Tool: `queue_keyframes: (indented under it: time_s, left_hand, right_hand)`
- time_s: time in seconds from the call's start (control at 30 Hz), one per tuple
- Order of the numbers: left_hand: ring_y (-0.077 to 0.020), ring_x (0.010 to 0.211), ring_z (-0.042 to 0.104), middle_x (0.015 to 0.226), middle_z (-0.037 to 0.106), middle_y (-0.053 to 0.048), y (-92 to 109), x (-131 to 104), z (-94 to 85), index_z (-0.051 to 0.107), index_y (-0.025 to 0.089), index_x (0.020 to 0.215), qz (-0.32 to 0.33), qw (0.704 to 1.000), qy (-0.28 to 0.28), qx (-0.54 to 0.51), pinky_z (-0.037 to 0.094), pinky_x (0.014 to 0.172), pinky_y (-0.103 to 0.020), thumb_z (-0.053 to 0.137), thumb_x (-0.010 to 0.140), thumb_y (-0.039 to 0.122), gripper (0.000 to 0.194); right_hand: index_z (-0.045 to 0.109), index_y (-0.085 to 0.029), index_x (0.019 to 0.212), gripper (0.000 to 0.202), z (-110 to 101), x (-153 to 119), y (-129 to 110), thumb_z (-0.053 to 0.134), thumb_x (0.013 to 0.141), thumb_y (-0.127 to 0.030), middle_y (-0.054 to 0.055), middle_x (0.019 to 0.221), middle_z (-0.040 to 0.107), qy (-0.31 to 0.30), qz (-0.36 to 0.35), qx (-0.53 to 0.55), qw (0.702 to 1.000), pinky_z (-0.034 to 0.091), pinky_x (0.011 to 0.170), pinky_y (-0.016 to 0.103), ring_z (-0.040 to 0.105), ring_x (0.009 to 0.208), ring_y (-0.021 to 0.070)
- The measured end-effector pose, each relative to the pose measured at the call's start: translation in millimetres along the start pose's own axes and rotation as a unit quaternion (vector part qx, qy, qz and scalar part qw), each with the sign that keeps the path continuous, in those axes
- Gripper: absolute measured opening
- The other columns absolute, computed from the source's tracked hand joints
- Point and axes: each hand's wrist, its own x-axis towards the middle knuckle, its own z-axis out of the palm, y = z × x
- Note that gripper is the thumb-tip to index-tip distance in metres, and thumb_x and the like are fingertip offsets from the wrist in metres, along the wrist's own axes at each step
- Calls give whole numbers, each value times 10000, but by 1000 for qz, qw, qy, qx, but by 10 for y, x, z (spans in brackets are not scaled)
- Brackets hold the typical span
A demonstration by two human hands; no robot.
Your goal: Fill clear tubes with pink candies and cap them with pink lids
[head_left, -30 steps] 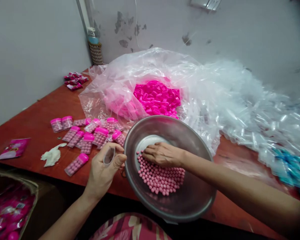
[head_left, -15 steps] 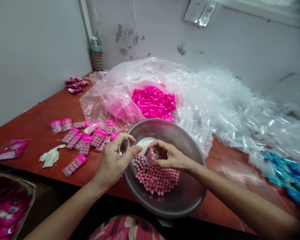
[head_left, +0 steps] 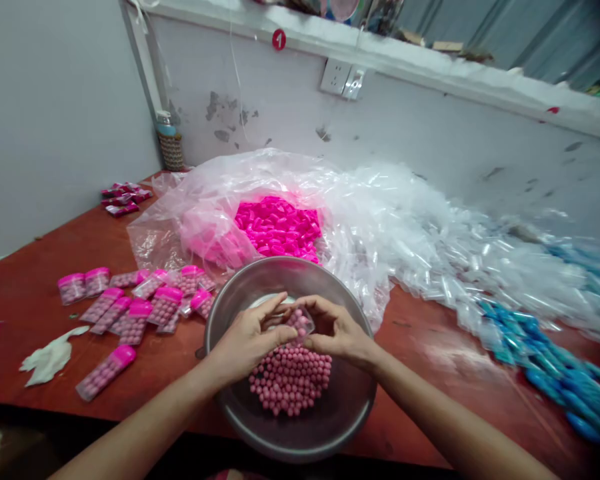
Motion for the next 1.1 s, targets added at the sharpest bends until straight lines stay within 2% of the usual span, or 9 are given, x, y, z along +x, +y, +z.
queue_keyframes:
  time_s: [0.07,0.2,0.33,0.47,0.53,0.63,0.7,0.9,1.1]
  left_hand:
    - [-237,1086,549,1157,604,-88,28,-9,10,529,171,1209,-16,997,-8,-77,450,925,-362,657,723,270,512]
    - [-184,774,613,867,667,-57,36,-28,-49,620,156,1094,-21,997,10,-72,506,694,-278,670,726,283,393]
    - [-155,718,584,826,633,-53,-2,-41,-77,654,139,983,-38,992,40,-114,500,668,-264,691,709,315,328]
    - [-143,742,596,860,602,-36,-30,-34,-62,640,145,943,-72,977,52,-195,508,715,-270,727,673,291,320]
    - [-142,750,601,881,592,-37,-45,-32,-62,629,146,961,-69,974,54,-207,511,724,-270,733,669,278,337]
    - [-144,778,606,917,589,-37,-60,-41,-74,618,155,991,-66,971,53,-223,506,750,-272,735,671,260,357]
    - [-144,792,608,912,593,-29,-64,-50,-81,620,161,984,-70,969,54,-230,500,761,-270,746,656,251,363]
    - [-136,755,596,871,610,-28,-77,-44,-90,635,148,916,-80,970,64,-221,496,736,-275,751,647,285,323]
    - [-128,779,568,857,611,-25,-88,-37,-89,641,144,908,-60,974,53,-210,471,740,-248,725,674,268,278]
  right_hand:
    - [511,-214,1162,421,40,24,-6,641,764,-251,55,1075,551,18,-39,-81,996,466,793,286,548,945,151]
    - [563,-241,1162,429,62,78,-49,665,746,-262,56,1090,533,51,-106,-212,970,459,753,269,521,961,158]
    - [545,-213,1158,438,-14,101,-92,673,745,-280,54,1046,570,58,-66,-195,977,468,717,255,556,864,137]
    - [571,-171,1003,200,-151,146,-71,534,846,-290,45,889,624,86,-6,-246,965,471,668,245,589,760,135]
    - [600,-166,924,144,-201,191,4,487,863,-230,40,833,648,16,31,-392,919,458,675,238,602,725,133]
    - [628,-151,853,172,-233,273,203,457,842,-140,72,816,670,-117,87,-603,784,450,676,251,633,753,173]
    - [624,-123,849,207,-235,325,349,418,837,-106,117,816,667,-144,113,-656,732,450,639,271,643,747,209]
    - [595,-138,986,240,-205,405,569,389,861,-142,136,964,645,-166,132,-647,733,442,643,268,639,810,222]
    - [619,-117,909,231,-206,427,553,398,842,-107,130,905,659,-172,146,-618,753,428,679,251,628,799,193]
